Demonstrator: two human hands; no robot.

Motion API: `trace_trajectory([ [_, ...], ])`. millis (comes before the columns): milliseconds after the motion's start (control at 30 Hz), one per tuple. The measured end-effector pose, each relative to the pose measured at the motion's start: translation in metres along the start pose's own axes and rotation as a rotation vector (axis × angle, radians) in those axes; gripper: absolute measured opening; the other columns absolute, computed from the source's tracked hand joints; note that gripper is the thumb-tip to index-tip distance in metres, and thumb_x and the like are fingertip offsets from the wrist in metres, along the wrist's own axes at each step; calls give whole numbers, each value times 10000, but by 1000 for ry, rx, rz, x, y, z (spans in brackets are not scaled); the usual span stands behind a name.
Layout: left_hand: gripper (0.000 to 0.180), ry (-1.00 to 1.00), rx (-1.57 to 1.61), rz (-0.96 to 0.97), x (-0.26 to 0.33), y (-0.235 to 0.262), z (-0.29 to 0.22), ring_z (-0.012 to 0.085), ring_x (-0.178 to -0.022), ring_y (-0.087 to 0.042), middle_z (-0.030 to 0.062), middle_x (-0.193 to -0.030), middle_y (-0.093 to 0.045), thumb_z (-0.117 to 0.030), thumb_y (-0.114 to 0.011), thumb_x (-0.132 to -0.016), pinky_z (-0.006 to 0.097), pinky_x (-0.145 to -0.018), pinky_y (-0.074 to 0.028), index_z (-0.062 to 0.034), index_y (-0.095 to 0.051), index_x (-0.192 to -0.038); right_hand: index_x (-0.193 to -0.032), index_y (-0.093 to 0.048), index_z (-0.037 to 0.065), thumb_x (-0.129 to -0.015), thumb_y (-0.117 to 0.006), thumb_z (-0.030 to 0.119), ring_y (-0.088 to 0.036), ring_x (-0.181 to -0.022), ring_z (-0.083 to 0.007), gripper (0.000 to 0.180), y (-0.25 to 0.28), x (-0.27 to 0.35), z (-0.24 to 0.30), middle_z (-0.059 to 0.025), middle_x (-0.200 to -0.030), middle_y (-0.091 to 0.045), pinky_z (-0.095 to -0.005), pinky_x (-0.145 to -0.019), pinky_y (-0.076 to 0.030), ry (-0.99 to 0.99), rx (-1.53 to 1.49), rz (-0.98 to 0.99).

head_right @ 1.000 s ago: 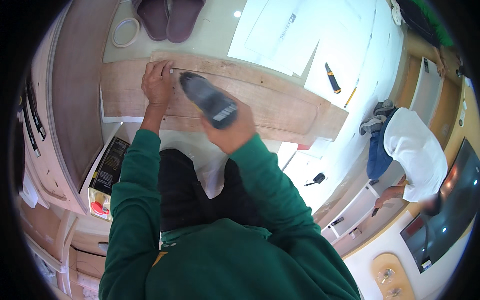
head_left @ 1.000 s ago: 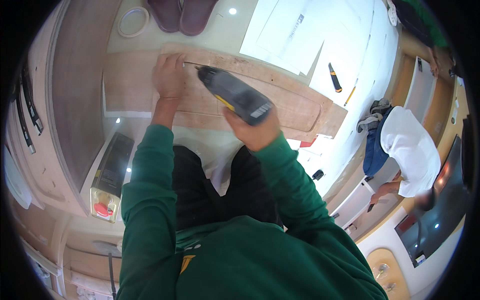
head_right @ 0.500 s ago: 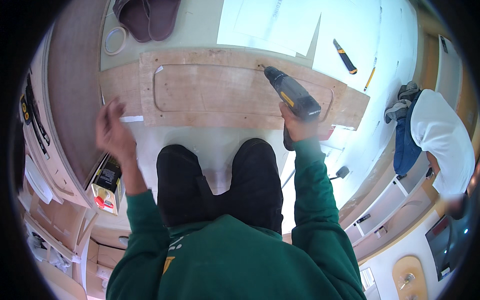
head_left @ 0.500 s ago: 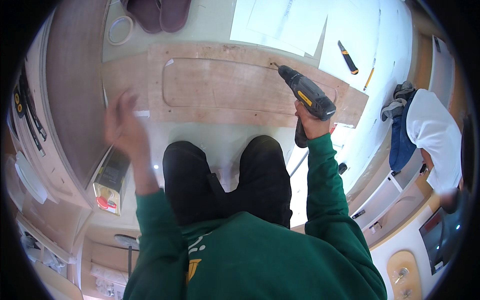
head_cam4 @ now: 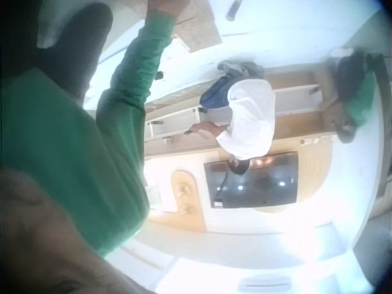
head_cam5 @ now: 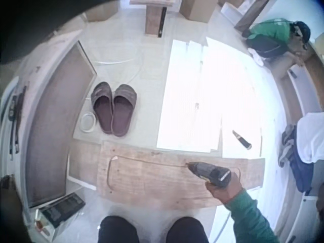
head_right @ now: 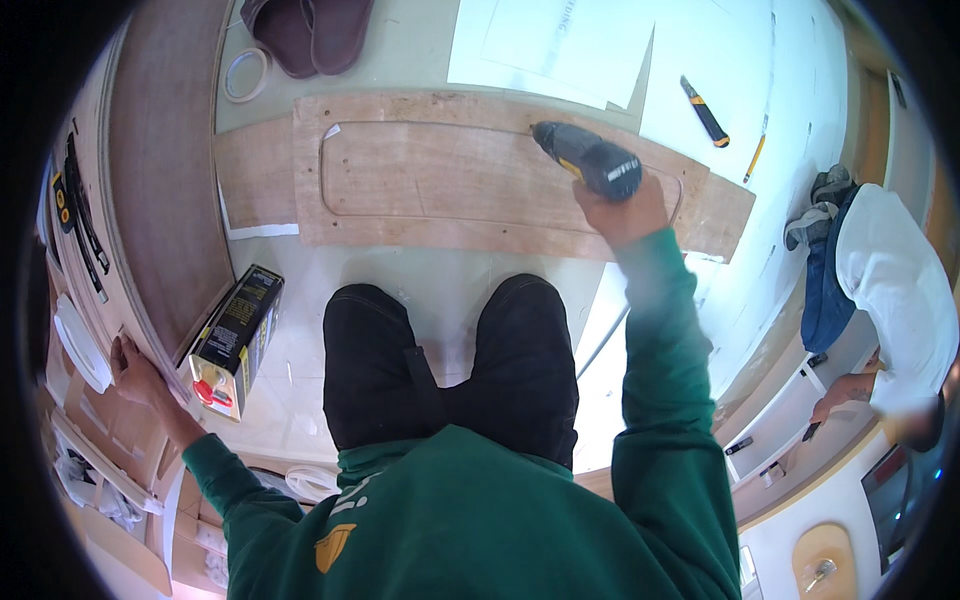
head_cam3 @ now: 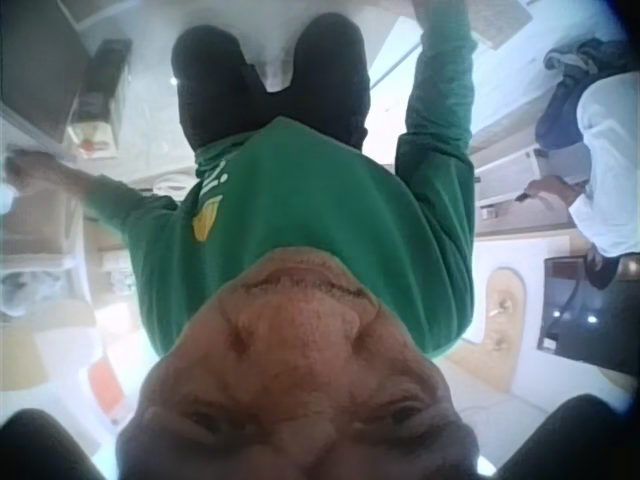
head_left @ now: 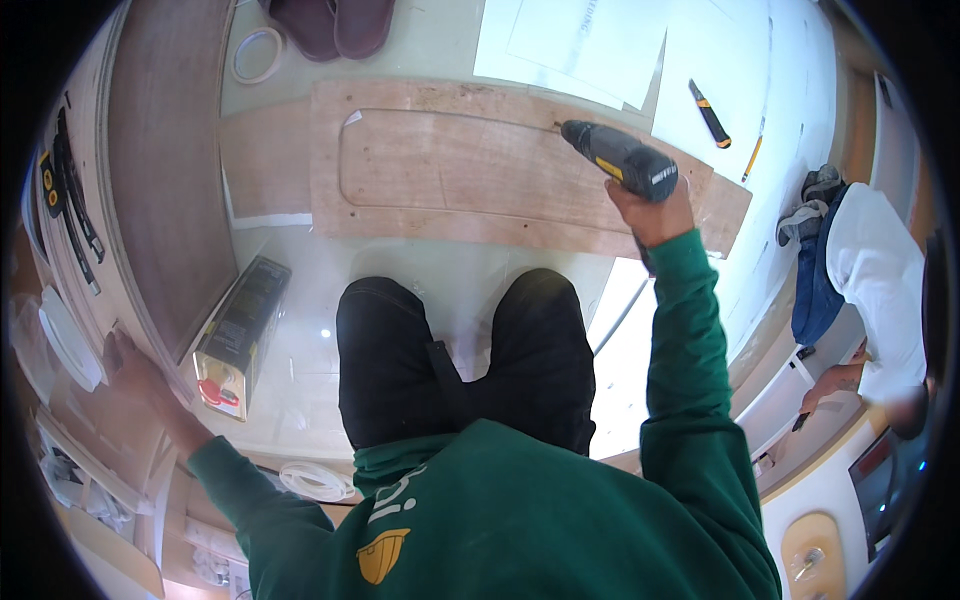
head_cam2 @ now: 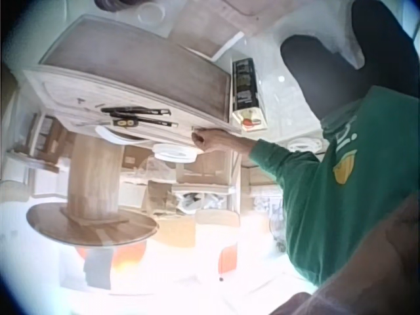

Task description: The person kneels on the floor and assembles a wooden furniture component. They position a white panel, align a wooden frame, and use a cordless drill to fasten screws into the frame.

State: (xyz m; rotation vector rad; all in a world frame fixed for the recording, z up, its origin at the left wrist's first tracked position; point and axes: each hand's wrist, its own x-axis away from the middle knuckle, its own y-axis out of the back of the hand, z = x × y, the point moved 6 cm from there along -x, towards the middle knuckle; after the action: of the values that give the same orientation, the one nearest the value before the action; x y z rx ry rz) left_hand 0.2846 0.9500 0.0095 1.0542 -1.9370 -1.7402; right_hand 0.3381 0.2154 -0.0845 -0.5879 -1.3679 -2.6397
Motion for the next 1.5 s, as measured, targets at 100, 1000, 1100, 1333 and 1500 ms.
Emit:
trace_trajectory([
  [100, 435, 49, 76, 33, 15, 8, -27, 257, -1099, -631, 166, -1213, -647, -288, -632, -911, 348, -927, -496, -16, -622, -1250, -1091, -660, 73, -758, -686, 223, -648, -970, -378, 366, 4, -22, 3, -209, -996, -687, -397, -854, -529, -41, 199, 113],
  [1000, 307, -332, 1083, 650, 323, -131, -275, 152, -910, -657, 92, -1001, -701, -91, -713, -842, 294, -814, -514, -55, -678, -1145, -1104, -667, 49, -771, -675, 313, -683, -641, -179, 425, 1, -41, 5, -90, -778, -695, -317, -694, -553, -95, 268, 221],
  [1100, 315, -455, 1038, 684, 359, -186, -344, 203, -926, -648, 90, -1005, -679, -124, -721, -822, 336, -811, -508, -78, -681, -1131, -1072, -670, 40, -789, -680, 307, -639, -611, -152, 390, 0, -43, 17, -65, -735, -662, -297, -653, -526, -86, 339, 225],
  [1333, 251, -844, 731, 676, 404, -234, -416, 306, -1026, -559, 99, -978, -616, -195, -726, -806, 417, -885, -461, -114, -718, -1044, -1057, -670, 21, -792, -700, 264, -612, -580, -133, 361, 10, -35, 10, -52, -704, -639, -281, -608, -511, -94, 215, 233],
  [1500, 180, -847, 709, 630, 411, -237, -425, 287, -964, -563, 70, -900, -596, -200, -726, -807, 416, -835, -470, -159, -752, -980, -1011, -686, 30, -780, -682, 275, -635, -590, -175, 337, 12, -35, 1, -76, -672, -645, -312, -628, -529, -55, 245, 231],
])
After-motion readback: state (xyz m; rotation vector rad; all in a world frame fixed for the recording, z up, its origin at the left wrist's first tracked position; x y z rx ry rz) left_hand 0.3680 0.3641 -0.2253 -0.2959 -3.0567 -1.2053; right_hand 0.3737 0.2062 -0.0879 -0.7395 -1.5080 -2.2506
